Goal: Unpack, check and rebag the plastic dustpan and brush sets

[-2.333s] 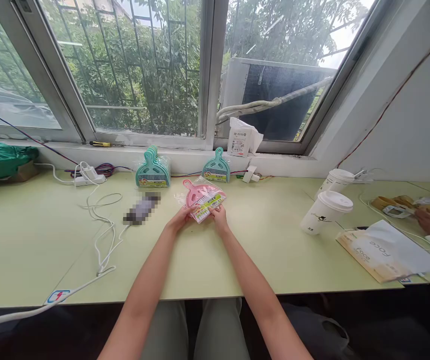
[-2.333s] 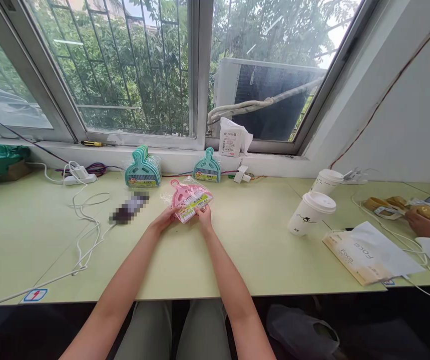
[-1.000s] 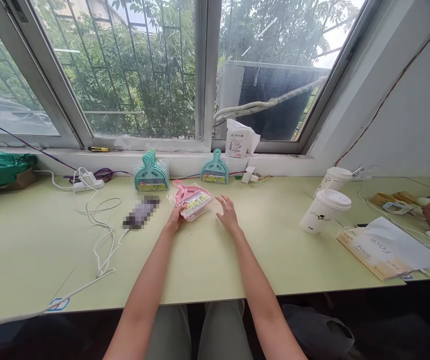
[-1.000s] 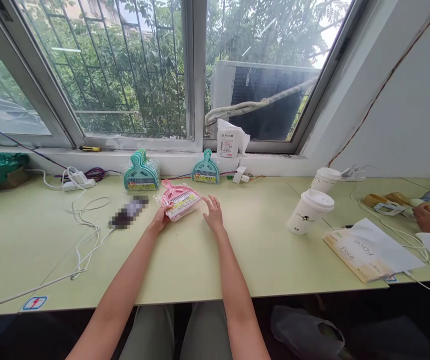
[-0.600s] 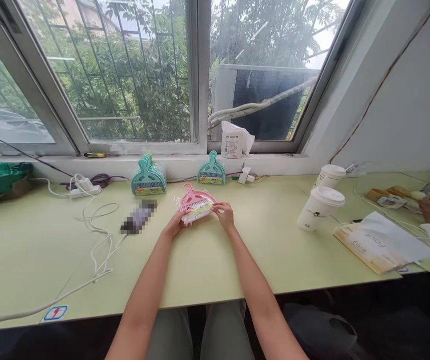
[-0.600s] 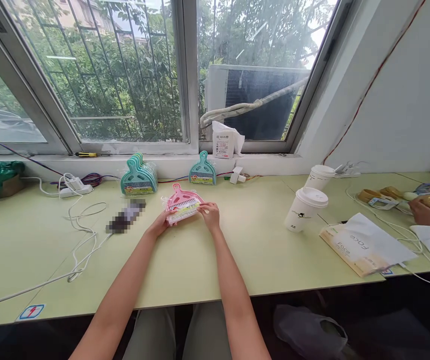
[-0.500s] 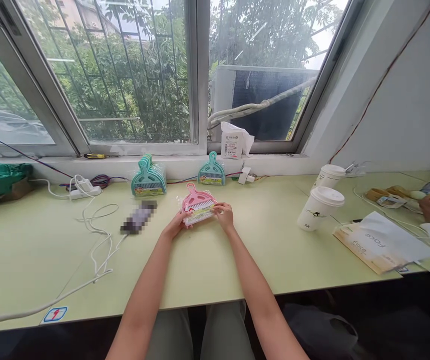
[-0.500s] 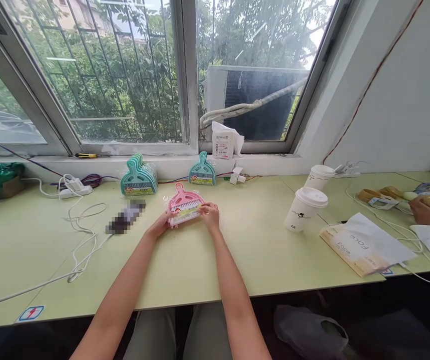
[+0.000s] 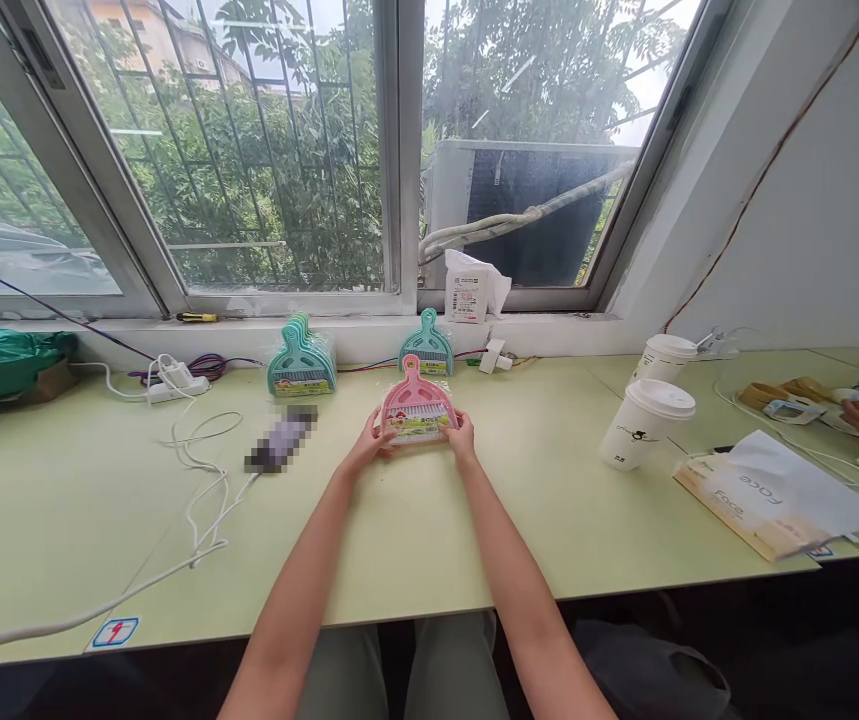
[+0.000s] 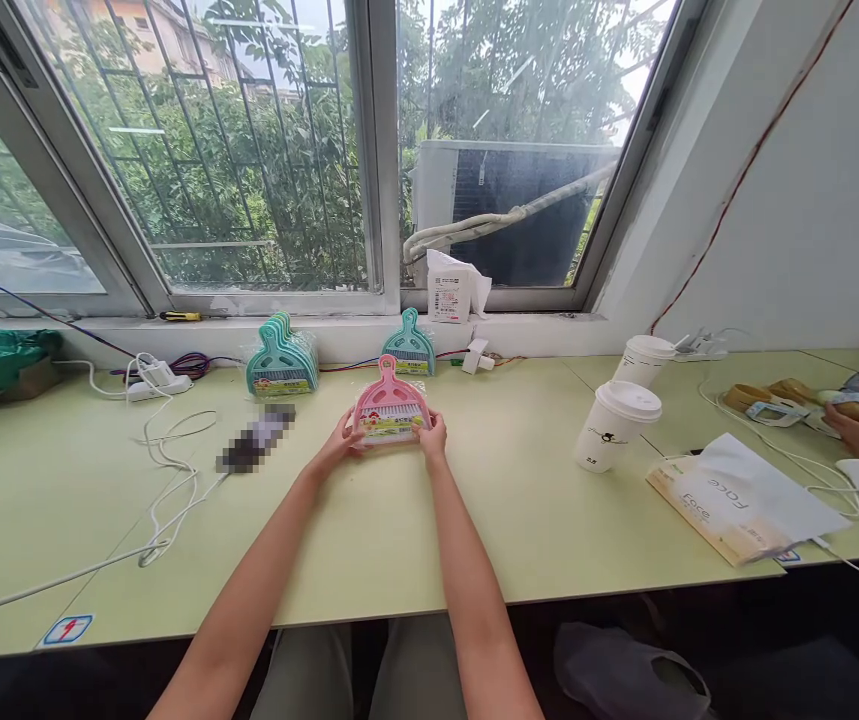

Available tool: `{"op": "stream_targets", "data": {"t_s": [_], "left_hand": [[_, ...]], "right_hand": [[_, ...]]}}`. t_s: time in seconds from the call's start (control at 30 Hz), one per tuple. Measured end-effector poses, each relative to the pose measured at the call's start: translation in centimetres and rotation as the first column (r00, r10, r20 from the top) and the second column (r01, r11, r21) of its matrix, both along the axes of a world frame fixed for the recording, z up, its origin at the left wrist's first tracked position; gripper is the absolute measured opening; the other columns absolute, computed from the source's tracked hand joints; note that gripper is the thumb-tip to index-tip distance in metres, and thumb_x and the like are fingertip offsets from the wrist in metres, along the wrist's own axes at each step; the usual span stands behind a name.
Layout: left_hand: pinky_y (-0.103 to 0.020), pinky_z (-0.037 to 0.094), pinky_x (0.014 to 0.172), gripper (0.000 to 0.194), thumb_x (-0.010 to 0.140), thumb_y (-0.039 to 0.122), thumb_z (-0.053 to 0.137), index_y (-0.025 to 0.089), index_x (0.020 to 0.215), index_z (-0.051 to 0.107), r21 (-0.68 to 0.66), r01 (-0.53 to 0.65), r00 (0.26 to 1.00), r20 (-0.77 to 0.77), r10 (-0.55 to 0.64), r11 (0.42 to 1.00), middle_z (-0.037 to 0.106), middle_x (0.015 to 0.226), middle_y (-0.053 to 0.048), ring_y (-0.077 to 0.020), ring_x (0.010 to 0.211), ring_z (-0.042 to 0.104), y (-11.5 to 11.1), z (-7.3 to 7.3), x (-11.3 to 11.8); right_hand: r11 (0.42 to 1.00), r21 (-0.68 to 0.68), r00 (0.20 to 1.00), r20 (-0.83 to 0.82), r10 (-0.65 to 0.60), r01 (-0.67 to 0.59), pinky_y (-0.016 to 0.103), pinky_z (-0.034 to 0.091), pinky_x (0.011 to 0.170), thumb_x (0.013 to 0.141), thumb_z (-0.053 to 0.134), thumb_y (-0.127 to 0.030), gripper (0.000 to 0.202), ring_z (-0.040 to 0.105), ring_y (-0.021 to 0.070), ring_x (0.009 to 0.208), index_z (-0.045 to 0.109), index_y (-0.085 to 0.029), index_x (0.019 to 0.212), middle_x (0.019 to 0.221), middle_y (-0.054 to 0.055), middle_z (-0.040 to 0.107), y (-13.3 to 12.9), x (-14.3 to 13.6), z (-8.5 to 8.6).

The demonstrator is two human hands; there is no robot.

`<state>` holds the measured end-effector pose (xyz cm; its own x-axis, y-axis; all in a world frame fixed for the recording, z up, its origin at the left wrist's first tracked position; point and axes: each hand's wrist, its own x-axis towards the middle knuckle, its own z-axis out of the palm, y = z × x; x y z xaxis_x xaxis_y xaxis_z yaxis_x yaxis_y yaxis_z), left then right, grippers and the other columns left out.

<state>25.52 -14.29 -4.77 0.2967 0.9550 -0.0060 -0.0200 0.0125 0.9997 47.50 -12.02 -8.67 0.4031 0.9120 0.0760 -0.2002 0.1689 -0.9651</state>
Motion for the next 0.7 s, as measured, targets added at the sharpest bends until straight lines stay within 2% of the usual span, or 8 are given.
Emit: {"op": "stream_targets", "data": {"t_s": [0.07, 0.13, 0.2, 0.27, 0.33, 0.5, 0.7], "left_hand": [[-0.028, 0.051, 0.062, 0.080, 0.067, 0.044, 0.074, 0.022, 0.135, 0.040, 0.104, -0.083, 0.993, -0.076, 0.092, 0.991, 0.064, 0.113, -0.012, -0.0192, 0.078, 0.066, 0.5, -0.6, 0.3], [-0.029, 0.050, 0.066, 0.053, 0.071, 0.044, 0.068, 0.020, 0.117, 0.055, 0.197, -0.172, 0.965, -0.164, 0.205, 0.965, 0.066, 0.105, -0.009, -0.0192, 0.079, 0.064, 1.0, -1.1, 0.5], [-0.029, 0.047, 0.070, 0.032, 0.077, 0.042, 0.061, 0.022, 0.102, 0.062, 0.294, -0.266, 0.896, -0.275, 0.347, 0.918, 0.068, 0.095, -0.007, -0.0201, 0.081, 0.062, 1.7, -1.3, 0.5], [-0.029, 0.044, 0.072, 0.023, 0.080, 0.038, 0.057, 0.024, 0.098, 0.063, 0.374, -0.318, 0.808, -0.375, 0.455, 0.871, 0.069, 0.089, -0.005, -0.0208, 0.082, 0.061, 2.3, -1.3, 0.6], [-0.029, 0.042, 0.072, 0.020, 0.081, 0.035, 0.056, 0.025, 0.097, 0.063, 0.410, -0.322, 0.759, -0.427, 0.491, 0.854, 0.069, 0.086, -0.005, -0.0213, 0.081, 0.061, 3.0, -1.2, 0.7], [-0.028, 0.040, 0.073, 0.013, 0.078, 0.030, 0.060, 0.024, 0.089, 0.064, 0.448, -0.313, 0.789, -0.367, 0.492, 0.837, 0.068, 0.089, -0.007, -0.0220, 0.080, 0.060, 5.8, -0.9, 1.7], [-0.030, 0.043, 0.075, 0.011, 0.080, 0.020, 0.057, 0.019, 0.089, 0.062, 0.570, -0.272, 0.747, -0.383, 0.543, 0.776, 0.060, 0.097, -0.009, -0.0181, 0.076, 0.059, 11.5, -1.5, 2.8]], "right_hand": [[0.999, 0.023, 0.998, 0.035, -0.050, 0.049, 0.029, 0.050, 0.073, 0.051, 0.071, -0.021, 0.046, 0.061, 0.0168, 0.084, 0.055, -0.020, 0.094, 0.095, 0.003, 0.066, 0.1, 0.0, -0.1], [0.997, 0.049, 0.992, 0.108, -0.068, 0.063, 0.028, 0.049, 0.071, 0.052, 0.071, -0.024, 0.042, 0.061, 0.0157, 0.079, 0.053, -0.021, 0.090, 0.093, 0.002, 0.066, 0.1, 0.0, 0.0], [0.995, 0.062, 0.979, 0.185, -0.084, 0.073, 0.027, 0.048, 0.069, 0.055, 0.070, -0.027, 0.035, 0.061, 0.0151, 0.074, 0.052, -0.022, 0.085, 0.088, 0.000, 0.065, 0.1, -0.1, 0.2], [0.994, 0.076, 0.964, 0.246, -0.099, 0.082, 0.027, 0.047, 0.067, 0.059, 0.068, -0.029, 0.030, 0.060, 0.0153, 0.070, 0.051, -0.022, 0.082, 0.083, 0.000, 0.064, 0.2, -0.2, 0.4], [0.990, 0.104, 0.949, 0.292, -0.119, 0.092, 0.028, 0.047, 0.067, 0.062, 0.067, -0.029, 0.027, 0.059, 0.0161, 0.071, 0.050, -0.022, 0.082, 0.082, 0.001, 0.064, 0.3, -0.1, 0.6], [0.964, 0.171, 0.871, 0.420, -0.257, 0.202, 0.031, 0.045, 0.080, 0.067, 0.063, -0.027, 0.024, 0.057, 0.0191, 0.088, 0.051, -0.021, 0.088, 0.093, 0.005, 0.063, 2.0, 0.2, 0.9], [0.927, 0.221, 0.704, 0.605, -0.373, 0.302, 0.037, 0.040, 0.089, 0.072, 0.056, -0.020, 0.023, 0.050, 0.0258, 0.105, 0.054, -0.019, 0.095, 0.105, 0.012, 0.058, 6.7, 0.5, 1.2]]}}
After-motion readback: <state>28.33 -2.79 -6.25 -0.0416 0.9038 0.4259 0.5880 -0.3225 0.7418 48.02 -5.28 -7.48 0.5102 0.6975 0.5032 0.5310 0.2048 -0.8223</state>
